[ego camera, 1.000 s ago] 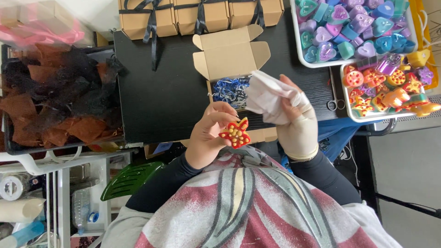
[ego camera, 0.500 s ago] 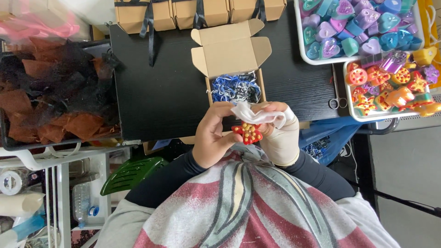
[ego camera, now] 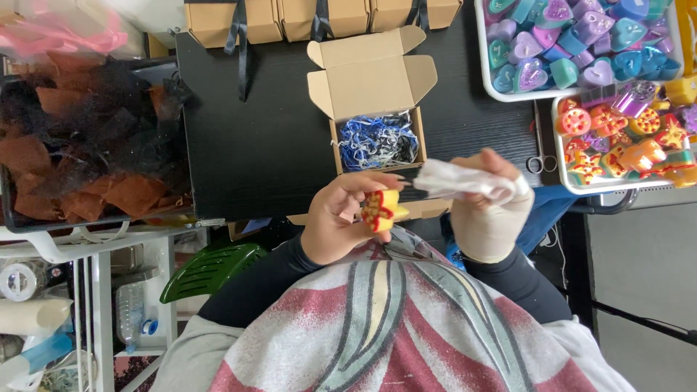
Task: Packing wax melts into small gift boxes, adding decorative filler, and finishing with a ribbon.
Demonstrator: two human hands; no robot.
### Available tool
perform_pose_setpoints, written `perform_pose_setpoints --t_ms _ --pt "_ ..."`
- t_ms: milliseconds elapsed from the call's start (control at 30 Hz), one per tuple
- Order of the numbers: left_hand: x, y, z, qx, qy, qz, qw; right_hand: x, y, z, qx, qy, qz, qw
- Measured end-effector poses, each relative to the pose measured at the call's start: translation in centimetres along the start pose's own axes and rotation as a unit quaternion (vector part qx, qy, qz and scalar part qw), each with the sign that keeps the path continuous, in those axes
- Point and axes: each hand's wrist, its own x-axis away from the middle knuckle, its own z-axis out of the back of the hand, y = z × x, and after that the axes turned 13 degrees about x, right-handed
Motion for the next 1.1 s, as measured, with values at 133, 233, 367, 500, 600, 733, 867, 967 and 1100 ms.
perform_pose_setpoints --t_ms 133,233,367,500,600,733,867,967,1100 --pt "0.0 1.2 0.8 0.075 -0.053 0.007 0.996 -1.3 -2.7 -0.3 0.026 0.078 -0.026 0.996" --pt "-0.4 1.8 0.9 -0.108 -0.114 -0.077 0.984 -1.1 -2.0 0.4 0.053 0.096 -0.068 0.992" --pt "-0.6 2.6 0.6 -0.337 -0.185 -0.171 0.907 -1.3 -1.3 -1.0 0.031 0.077 -0.179 0.98" --pt "-0.1 2.1 0.7 -0.411 -0.211 -0.177 0.869 -0.3 -0.3 -1.5 -0.042 0.03 -0.222 0.974" --pt "0.3 1.2 1.0 -0.461 -0.171 -0.203 0.847 0.7 -0.5 -2.0 -0.066 -0.063 -0.202 0.975" --pt "0.7 0.9 1.4 -0.436 -0.108 -0.176 0.876 2.0 -0.1 -1.5 0.058 -0.178 -0.195 0.963" --pt "1.2 0.1 1.4 -0.29 -0.048 -0.145 0.945 3.4 1.7 0.4 -0.048 -0.147 -0.426 0.892" --pt "1.4 -0.1 1.3 -0.222 -0.031 -0.14 0.964 1.5 -0.4 -2.8 0.035 -0.123 -0.459 0.879" --pt "1.3 0.0 1.4 -0.157 -0.023 -0.136 0.978 -2.6 -3.4 -6.0 0.48 -0.291 0.311 0.767"
